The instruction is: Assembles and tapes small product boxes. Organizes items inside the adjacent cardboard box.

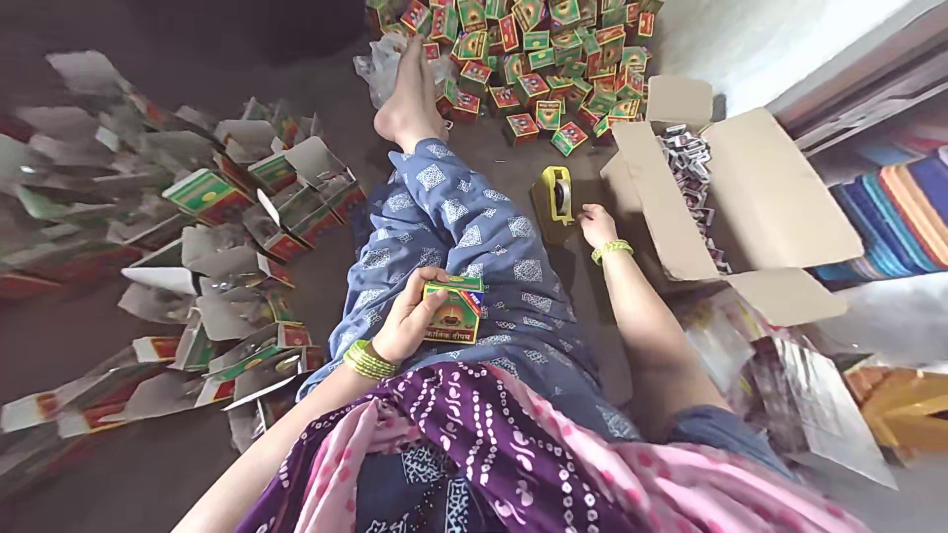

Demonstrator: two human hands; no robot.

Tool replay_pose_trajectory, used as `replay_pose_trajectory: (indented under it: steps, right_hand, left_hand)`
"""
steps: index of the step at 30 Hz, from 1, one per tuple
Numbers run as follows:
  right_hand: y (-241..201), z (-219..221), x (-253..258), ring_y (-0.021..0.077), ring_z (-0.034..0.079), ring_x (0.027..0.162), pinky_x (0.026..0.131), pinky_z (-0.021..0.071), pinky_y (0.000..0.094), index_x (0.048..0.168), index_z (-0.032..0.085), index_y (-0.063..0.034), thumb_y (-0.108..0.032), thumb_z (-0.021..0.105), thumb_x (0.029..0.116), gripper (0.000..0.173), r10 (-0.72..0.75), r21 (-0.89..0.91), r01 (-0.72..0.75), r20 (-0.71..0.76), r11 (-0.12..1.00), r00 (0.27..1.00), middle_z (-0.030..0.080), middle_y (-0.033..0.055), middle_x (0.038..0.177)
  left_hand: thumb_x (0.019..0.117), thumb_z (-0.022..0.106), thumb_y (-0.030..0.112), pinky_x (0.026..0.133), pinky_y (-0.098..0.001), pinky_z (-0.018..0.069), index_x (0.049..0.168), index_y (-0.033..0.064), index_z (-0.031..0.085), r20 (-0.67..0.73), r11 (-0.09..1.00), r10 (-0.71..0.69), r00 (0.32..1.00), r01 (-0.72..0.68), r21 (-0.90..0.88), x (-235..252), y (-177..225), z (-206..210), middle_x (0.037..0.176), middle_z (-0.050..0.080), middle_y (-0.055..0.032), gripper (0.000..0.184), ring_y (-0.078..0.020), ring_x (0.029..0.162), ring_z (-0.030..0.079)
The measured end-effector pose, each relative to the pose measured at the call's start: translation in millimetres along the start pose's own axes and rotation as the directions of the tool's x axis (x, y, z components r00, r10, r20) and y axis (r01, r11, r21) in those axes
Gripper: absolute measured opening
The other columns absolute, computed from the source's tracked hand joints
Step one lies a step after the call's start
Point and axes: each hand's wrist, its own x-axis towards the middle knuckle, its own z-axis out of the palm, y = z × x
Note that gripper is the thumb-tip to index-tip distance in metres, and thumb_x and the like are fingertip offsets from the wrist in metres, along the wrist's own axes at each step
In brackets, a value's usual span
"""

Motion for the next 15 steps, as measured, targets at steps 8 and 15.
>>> replay_pose_trajectory:
  steps: [8,15]
  right_hand:
    - [8.4,2.4,39.3,0.0338,0.062,0.125,0.11,0.0452,0.0519,0.138,0.059,0.0001,-0.021,0.065,0.102,0.042,0.004,-0.011,-0.002,0.182,1.0,0.983,0.065,0.0216,0.132]
    - [2.2,-1.3,38.3,0.032,0.063,0.123,0.108,0.0459,0.0545,0.129,0.07,-0.0059,-0.024,0.08,0.0898,0.044,0.14,0.082,-0.149,0.113,0.985,0.984,0.069,0.0168,0.126]
  left_hand:
    - [0.1058,0.041,0.019,0.087,-0.0303,0.0601,0.126,-0.0004,0.049,-0.027,0.999,0.011,1.0,-0.01,0.033,2.6,-0.3,1.5,0.117,0.063,-0.0043,0.029,-0.0086,0.1,0.067]
    - [0.1067,0.041,0.02,0.086,-0.0314,0.0609,0.126,0.0009,0.049,-0.02,1.0,0.003,1.0,-0.003,0.013,1.9,-1.3,0.9,0.117,0.065,-0.0039,0.029,-0.0095,0.099,0.068]
